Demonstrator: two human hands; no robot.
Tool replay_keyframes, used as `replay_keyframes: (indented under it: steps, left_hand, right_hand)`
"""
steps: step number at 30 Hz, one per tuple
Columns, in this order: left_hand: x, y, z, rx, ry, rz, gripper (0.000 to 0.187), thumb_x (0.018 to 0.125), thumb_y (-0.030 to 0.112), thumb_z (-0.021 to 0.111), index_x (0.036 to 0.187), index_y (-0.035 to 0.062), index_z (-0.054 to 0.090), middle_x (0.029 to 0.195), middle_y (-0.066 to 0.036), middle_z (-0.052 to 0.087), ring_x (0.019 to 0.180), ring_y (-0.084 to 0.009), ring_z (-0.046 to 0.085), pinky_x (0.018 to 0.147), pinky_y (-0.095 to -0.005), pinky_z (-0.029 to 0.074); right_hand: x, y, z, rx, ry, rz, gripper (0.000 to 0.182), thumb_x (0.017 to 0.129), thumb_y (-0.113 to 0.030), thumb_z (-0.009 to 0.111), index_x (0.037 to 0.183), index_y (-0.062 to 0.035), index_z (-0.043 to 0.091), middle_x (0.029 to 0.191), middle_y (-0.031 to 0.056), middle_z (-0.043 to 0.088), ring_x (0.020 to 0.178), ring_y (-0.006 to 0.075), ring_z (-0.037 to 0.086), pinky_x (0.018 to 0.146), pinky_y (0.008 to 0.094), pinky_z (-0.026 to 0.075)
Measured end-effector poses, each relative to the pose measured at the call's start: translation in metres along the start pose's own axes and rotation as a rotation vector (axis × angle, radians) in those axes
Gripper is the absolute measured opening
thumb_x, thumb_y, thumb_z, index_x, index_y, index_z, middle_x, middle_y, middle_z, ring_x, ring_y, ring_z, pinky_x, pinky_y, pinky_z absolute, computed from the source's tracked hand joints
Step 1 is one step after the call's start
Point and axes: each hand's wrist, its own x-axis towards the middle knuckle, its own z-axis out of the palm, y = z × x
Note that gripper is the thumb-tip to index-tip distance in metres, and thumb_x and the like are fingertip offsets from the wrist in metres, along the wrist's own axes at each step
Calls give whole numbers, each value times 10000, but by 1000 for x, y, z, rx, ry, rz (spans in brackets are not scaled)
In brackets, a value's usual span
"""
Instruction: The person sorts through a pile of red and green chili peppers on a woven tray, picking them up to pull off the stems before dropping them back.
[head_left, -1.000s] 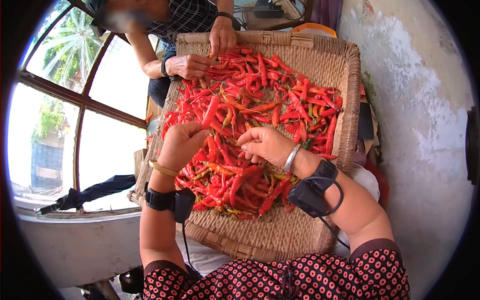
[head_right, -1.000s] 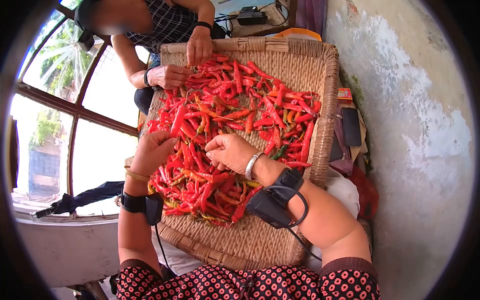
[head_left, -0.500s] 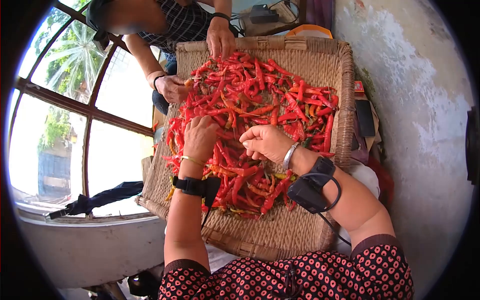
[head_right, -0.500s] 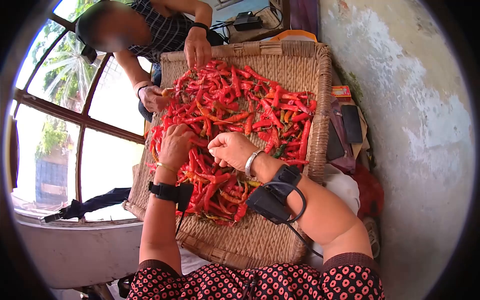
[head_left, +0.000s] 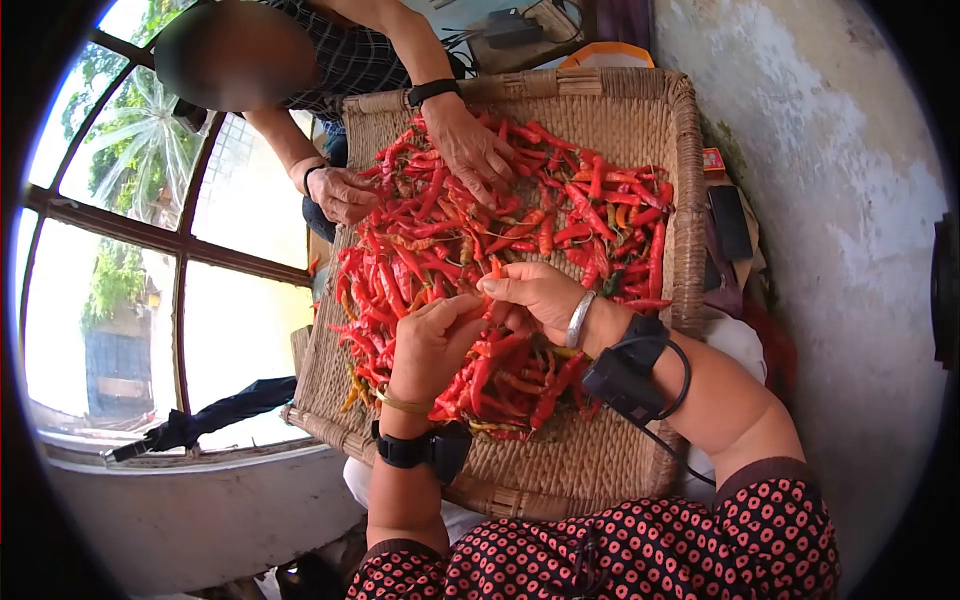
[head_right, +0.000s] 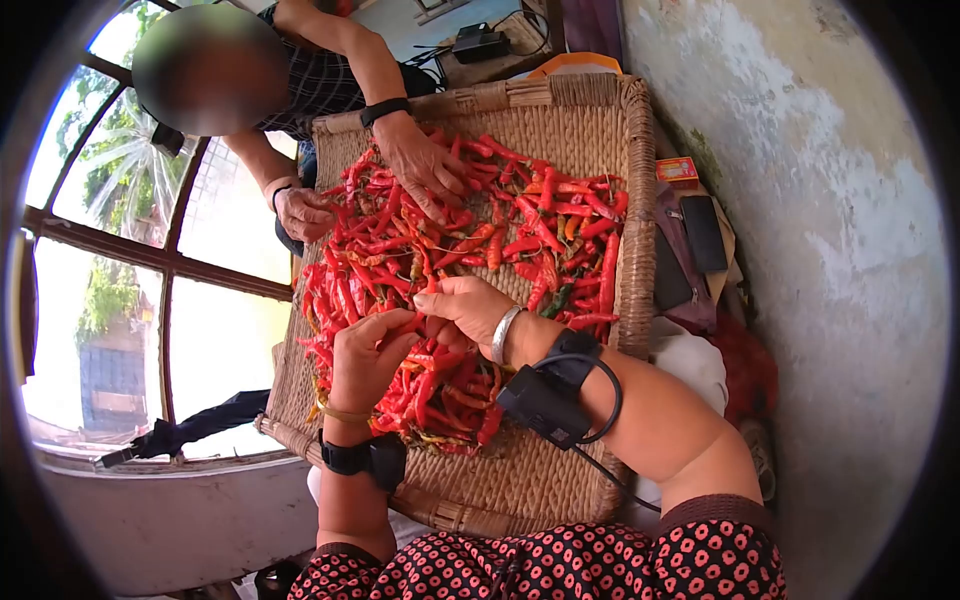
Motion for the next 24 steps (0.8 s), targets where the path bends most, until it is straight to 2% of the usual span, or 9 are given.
replay_keyframes:
  steps: [6,8,13,15,16,18,19,21,24]
  left_hand:
    - [-2,-17,7,-20,-7,-38,217,729,21,666,942,-3,628,749,-58,632,659,-114,593,603,-235,474]
    - [-1,-27,5,-176,-26,-168,186,766,30,646,946,-13,626,711,-15,608,624,-63,550,565,-207,455]
    - [36,-42,-12,-167,61,-244,194,769,38,639,958,-2,626,753,-68,638,631,-100,579,565,-225,455]
    - [57,-53,-12,-71,381,-39,259,766,71,638,1018,22,606,788,-73,635,675,-152,596,619,-265,474]
    - [61,-54,-14,-70,379,-38,259,766,71,638,1018,22,606,788,-73,635,675,-152,596,619,-265,474]
    - [68,-55,-14,762,461,282,313,748,121,639,1049,55,584,948,-84,614,844,-231,586,717,-331,475]
    - [67,-59,-9,760,459,287,313,748,121,639,1049,55,584,948,-84,614,844,-231,586,717,-331,475]
    - [57,-66,8,550,-51,210,314,713,162,643,1007,71,583,1044,-79,562,945,-284,523,782,-377,452]
    - [49,-57,31,579,-245,127,268,715,108,592,982,82,601,1041,-79,552,958,-293,505,805,-377,443]
  right_hand:
    - [1,-4,-8,119,38,-42,185,840,-263,575,852,-82,541,626,9,552,471,67,480,410,204,388]
    - [-1,-8,-8,257,128,-48,171,844,-257,566,850,-88,540,631,7,557,482,69,490,418,214,401]
    - [2,-15,-14,298,255,-110,169,856,-269,542,851,-100,542,654,2,569,508,71,501,449,234,428]
    - [2,-16,-15,298,244,-103,159,882,-224,517,955,-87,554,662,5,570,545,75,506,471,224,409]
    - [3,-15,-15,300,244,-104,159,882,-224,517,955,-87,554,662,5,570,545,75,506,471,224,409]
    - [5,-12,-16,298,210,-94,174,881,-224,519,978,-82,549,672,13,578,543,75,512,469,222,416]
    - [5,-13,-17,301,215,-97,174,881,-224,519,978,-82,549,672,13,578,543,75,512,469,222,416]
    - [3,-15,-15,288,215,-96,188,879,-225,523,993,-78,549,676,19,581,531,72,512,464,219,422]
    - [4,-13,-14,252,221,-121,184,849,-267,545,908,-93,558,669,4,577,519,60,501,448,217,423]
